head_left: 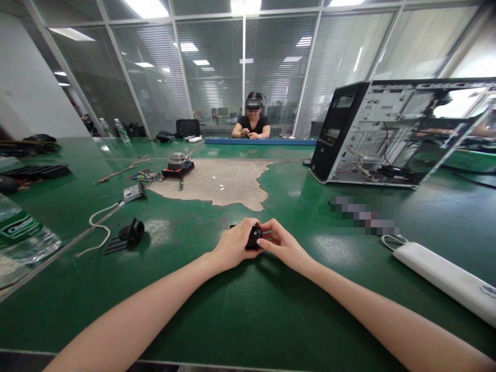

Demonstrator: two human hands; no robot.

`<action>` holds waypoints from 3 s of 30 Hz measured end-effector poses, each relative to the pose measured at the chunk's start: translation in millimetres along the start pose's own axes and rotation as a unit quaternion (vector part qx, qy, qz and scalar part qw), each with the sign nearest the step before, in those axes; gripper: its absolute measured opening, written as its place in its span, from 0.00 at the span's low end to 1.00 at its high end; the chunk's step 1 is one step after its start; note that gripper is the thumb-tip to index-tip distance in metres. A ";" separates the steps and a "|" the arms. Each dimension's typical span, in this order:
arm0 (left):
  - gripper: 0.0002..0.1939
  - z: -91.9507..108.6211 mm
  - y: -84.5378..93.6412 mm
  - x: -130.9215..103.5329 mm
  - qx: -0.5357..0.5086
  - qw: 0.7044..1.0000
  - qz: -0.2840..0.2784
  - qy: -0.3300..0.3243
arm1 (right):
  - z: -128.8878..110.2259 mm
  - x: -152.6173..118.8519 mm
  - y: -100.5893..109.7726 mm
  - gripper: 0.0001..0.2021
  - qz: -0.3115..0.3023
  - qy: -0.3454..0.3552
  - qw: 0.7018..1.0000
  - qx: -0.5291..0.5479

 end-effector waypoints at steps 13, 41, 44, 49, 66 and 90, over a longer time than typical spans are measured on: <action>0.28 0.6 0.4 -0.3 0.002 1.000 -0.003 0.001 | 4.5 4.8 1.4 0.12 0.044 -0.021 0.999 -0.007; 0.27 1.9 1.0 -0.7 -0.006 1.000 -0.002 0.006 | -1.2 -1.1 -1.2 0.10 0.029 -0.006 0.999 0.018; 0.27 1.7 0.6 -0.5 -0.009 1.000 -0.002 0.009 | 1.2 1.1 -0.5 0.11 0.037 -0.011 0.999 0.015; 0.27 1.2 0.9 -0.8 -0.010 1.000 -0.002 0.006 | 2.6 1.9 1.9 0.13 0.041 -0.019 0.999 -0.007; 0.28 1.2 -0.3 -0.4 -0.005 1.000 -0.001 0.005 | 5.0 0.6 1.8 0.13 0.028 -0.017 0.999 0.011; 0.27 0.3 1.2 1.5 -0.001 1.000 -0.007 0.008 | 4.5 0.5 0.8 0.09 0.023 0.014 0.999 0.038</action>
Point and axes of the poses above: each hand's wrist, its own x-axis towards the middle knuckle, its own y-axis out of the back of the hand, z = x × y, the point moved 2 cm from there along x, towards the middle knuckle, and after that the axes turned 7 degrees about -z, right-handed, at the moved point
